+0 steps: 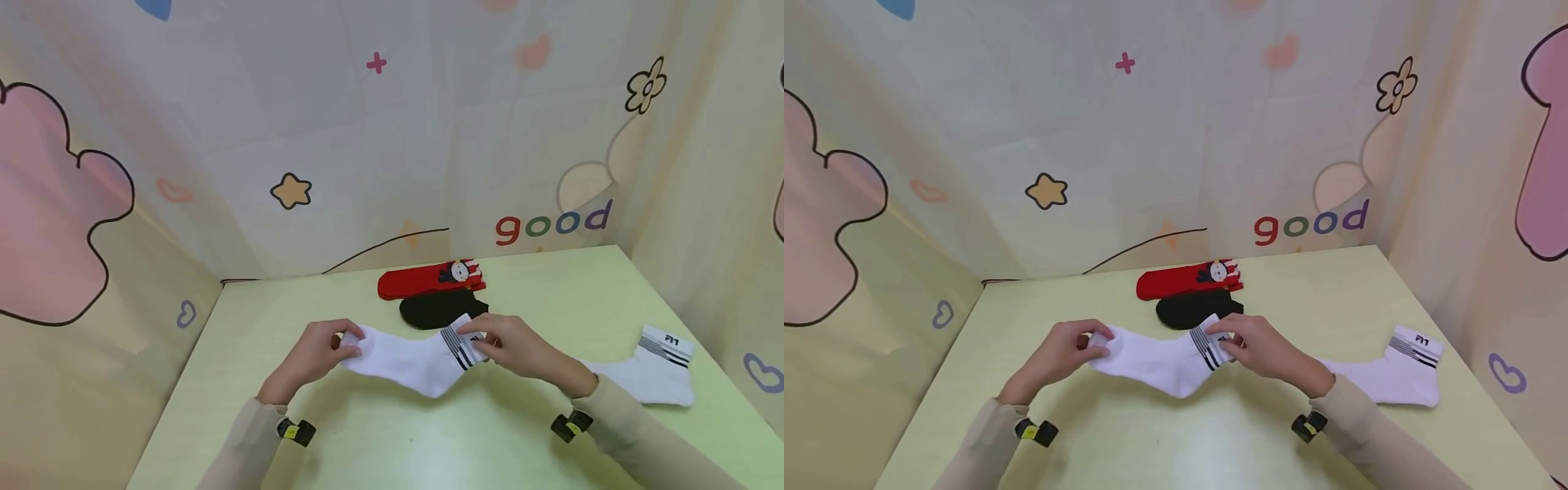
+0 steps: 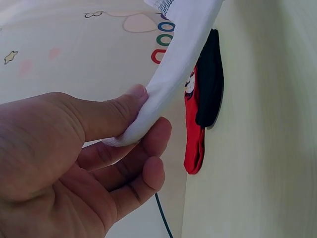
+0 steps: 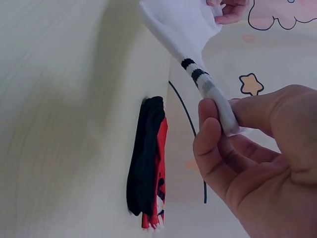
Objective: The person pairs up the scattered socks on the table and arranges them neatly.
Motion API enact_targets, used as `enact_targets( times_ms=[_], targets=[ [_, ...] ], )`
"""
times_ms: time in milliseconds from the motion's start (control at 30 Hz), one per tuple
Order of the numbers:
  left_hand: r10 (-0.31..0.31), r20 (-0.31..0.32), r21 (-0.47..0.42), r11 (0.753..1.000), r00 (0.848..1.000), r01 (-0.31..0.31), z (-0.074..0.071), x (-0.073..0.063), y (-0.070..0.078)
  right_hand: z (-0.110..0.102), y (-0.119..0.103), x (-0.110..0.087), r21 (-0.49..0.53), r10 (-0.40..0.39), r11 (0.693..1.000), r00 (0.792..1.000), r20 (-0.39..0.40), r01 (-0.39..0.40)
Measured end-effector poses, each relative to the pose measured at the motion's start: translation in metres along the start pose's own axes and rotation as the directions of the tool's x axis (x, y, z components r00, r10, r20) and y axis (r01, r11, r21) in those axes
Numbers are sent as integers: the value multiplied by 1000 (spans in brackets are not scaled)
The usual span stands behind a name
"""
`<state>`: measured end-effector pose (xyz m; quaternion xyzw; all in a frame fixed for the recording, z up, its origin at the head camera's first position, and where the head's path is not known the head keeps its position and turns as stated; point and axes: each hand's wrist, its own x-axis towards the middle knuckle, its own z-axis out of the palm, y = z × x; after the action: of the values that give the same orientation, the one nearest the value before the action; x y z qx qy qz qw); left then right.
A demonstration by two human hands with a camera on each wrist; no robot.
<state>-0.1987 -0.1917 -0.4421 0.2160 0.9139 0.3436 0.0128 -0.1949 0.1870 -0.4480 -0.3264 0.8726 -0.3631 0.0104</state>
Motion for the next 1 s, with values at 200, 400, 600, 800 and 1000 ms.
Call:
enact_targets(
  times_ms=[200, 400, 600, 800, 1000],
  targets=[
    [-4, 14, 3, 1000, 1000, 4, 8, 4, 4, -7, 3, -3, -10, 31, 999, 999, 40, -30],
    [-6, 56, -4, 1000, 998, 6, 16, 7, 6, -14, 7, -6, -28, 44, 999, 996, 75, -42],
    [-12, 96, -3, 1000, 995, 12, 22, 8, 9, -20, 11, -9, -30, 79, 997, 992, 101, -76],
    [-16, 147, -7, 1000, 989, 17, 29, 10, 12, -26, 15, -12, -25, 125, 992, 984, 129, -123],
    [-17, 172, -14, 1000, 985, 20, 34, 14, 16, -29, 17, -14, -24, 133, 991, 979, 156, -131]
  ],
)
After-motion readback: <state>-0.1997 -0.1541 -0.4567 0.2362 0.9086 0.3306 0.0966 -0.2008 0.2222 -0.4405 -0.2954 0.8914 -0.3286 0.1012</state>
